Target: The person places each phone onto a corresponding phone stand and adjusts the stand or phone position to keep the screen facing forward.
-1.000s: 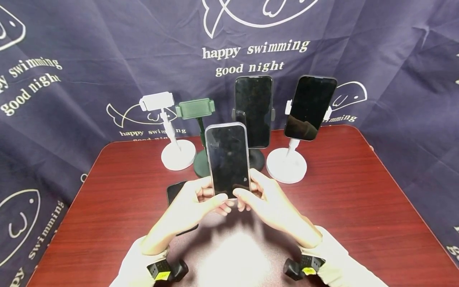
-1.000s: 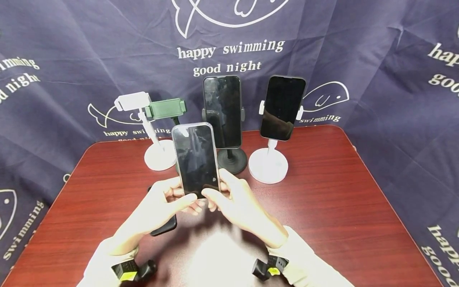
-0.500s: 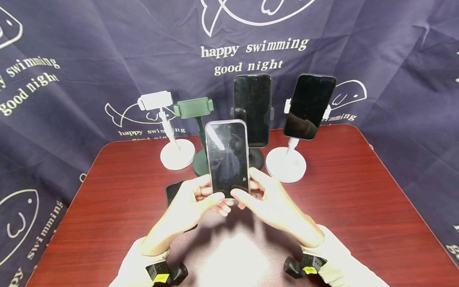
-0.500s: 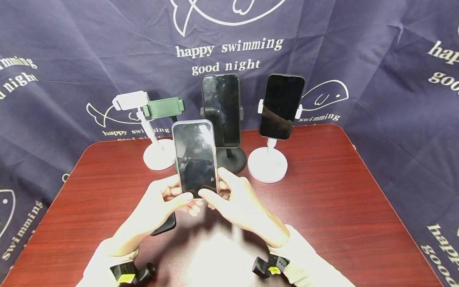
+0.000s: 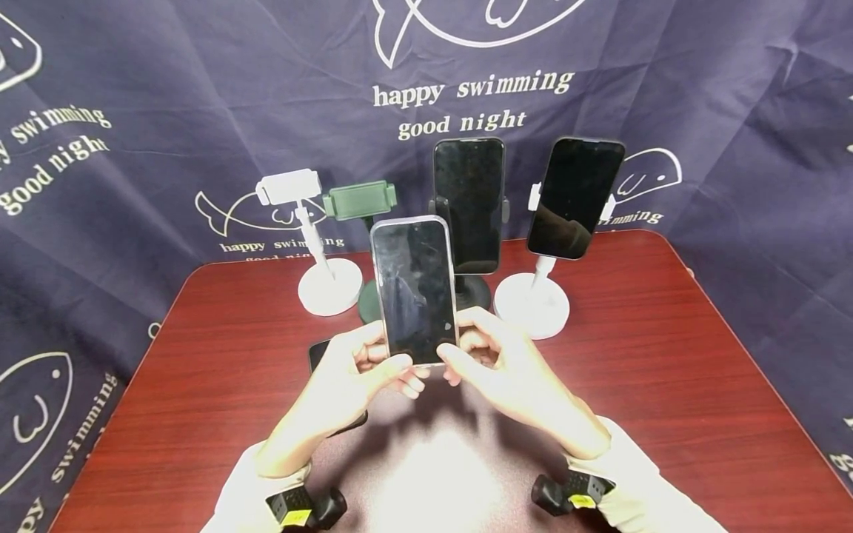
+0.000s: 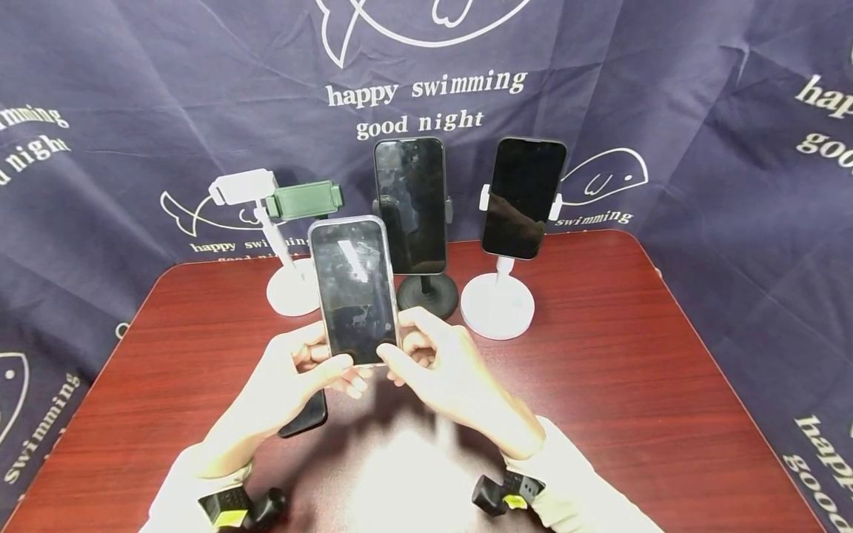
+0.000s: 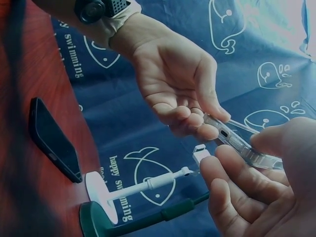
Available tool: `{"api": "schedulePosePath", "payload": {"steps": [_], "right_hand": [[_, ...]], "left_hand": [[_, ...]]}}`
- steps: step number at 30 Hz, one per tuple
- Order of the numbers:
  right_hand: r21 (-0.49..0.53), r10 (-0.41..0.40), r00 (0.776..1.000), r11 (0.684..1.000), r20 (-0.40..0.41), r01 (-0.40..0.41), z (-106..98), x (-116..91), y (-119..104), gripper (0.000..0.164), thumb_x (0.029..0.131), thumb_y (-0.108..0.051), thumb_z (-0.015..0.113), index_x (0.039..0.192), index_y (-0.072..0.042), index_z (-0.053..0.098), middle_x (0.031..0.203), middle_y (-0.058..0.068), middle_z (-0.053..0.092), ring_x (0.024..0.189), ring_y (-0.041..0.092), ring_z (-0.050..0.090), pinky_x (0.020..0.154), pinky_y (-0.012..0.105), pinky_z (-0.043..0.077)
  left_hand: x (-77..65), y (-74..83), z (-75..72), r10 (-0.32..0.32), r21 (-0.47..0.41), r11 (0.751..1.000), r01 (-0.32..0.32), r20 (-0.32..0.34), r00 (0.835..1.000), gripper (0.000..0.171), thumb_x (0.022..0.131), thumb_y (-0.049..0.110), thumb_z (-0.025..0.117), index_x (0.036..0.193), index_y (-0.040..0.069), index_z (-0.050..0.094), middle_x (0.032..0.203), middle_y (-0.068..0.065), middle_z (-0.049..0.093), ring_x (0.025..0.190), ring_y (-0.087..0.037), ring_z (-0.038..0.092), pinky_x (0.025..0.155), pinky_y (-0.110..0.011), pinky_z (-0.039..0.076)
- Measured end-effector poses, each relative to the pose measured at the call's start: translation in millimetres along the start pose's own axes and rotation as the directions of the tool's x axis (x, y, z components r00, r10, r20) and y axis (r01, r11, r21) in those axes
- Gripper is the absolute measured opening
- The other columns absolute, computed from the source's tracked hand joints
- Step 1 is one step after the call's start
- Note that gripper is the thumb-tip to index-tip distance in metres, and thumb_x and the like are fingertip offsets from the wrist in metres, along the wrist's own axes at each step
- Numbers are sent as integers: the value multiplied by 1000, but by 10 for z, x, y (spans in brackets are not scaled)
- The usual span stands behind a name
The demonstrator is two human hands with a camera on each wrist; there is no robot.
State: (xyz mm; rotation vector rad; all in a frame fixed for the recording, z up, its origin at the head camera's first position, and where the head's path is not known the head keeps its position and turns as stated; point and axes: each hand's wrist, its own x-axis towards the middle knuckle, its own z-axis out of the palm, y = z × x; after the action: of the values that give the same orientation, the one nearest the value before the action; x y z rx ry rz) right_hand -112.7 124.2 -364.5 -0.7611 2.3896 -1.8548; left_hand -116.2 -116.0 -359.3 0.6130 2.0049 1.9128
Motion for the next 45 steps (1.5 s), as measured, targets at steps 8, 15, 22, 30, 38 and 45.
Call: {"api": "schedulePosePath", "payload": {"steps": [8, 15, 22, 30, 38, 45], "right_hand": [[27, 17, 1000, 1000, -20, -16, -13, 9, -18, 24, 95, -1, 69, 116, -2, 58, 82, 9, 73, 67, 15, 73, 63, 27, 56], [0, 12, 1000, 1000, -20, -12, -25, 6, -28, 21, 96, -1, 69, 114, -3, 60, 80, 8, 73, 67, 18, 73, 59, 26, 52], [4, -49, 999, 999, 8, 49, -26, 11, -8, 16, 97, 2, 65, 110, -3, 57, 75, 6, 71, 65, 8, 69, 56, 29, 53], [-1, -91, 995, 996, 44, 91, -11, 17, 18, 15, 99, 2, 62, 110, -5, 55, 73, 6, 72, 63, 8, 68, 57, 30, 54], [-55, -113, 993, 992, 42, 115, -4, 11, 17, 12, 100, -1, 63, 104, -9, 54, 72, 2, 71, 63, 6, 66, 56, 25, 51], [-125, -118, 993, 985, 5, 118, -16, 7, 17, 23, 99, -8, 66, 87, -13, 47, 62, -9, 49, 56, 2, 49, 54, 23, 40]], "left_hand": [[-9, 21, -8, -2, 3, 1000, 2, -11, 1000, 34, 100, 2, 63, 134, -1, 57, 94, -27, 76, 75, -37, 77, 78, -42, 63], [-6, 22, -11, -2, 19, 1000, 2, -9, 1000, 36, 99, 2, 64, 134, 1, 57, 95, -24, 77, 74, -29, 78, 78, -40, 63], [-6, 8, -28, 17, 32, 999, -17, 7, 1000, 34, 98, 2, 65, 132, 1, 58, 94, -21, 78, 75, -26, 78, 80, -39, 63], [-9, 12, -20, 2, 22, 1000, -2, 0, 1000, 35, 99, 5, 65, 134, 4, 58, 94, -23, 77, 75, -27, 78, 79, -41, 63], [-7, -4, -7, 11, 1, 1000, -11, 10, 1000, 37, 100, 3, 64, 136, 3, 57, 95, -23, 77, 75, -25, 78, 77, -44, 63], [-16, 9, 12, 22, 50, 999, -23, 21, 1000, 30, 97, 1, 67, 126, 1, 60, 90, -21, 77, 74, -26, 78, 76, -40, 63]]}}
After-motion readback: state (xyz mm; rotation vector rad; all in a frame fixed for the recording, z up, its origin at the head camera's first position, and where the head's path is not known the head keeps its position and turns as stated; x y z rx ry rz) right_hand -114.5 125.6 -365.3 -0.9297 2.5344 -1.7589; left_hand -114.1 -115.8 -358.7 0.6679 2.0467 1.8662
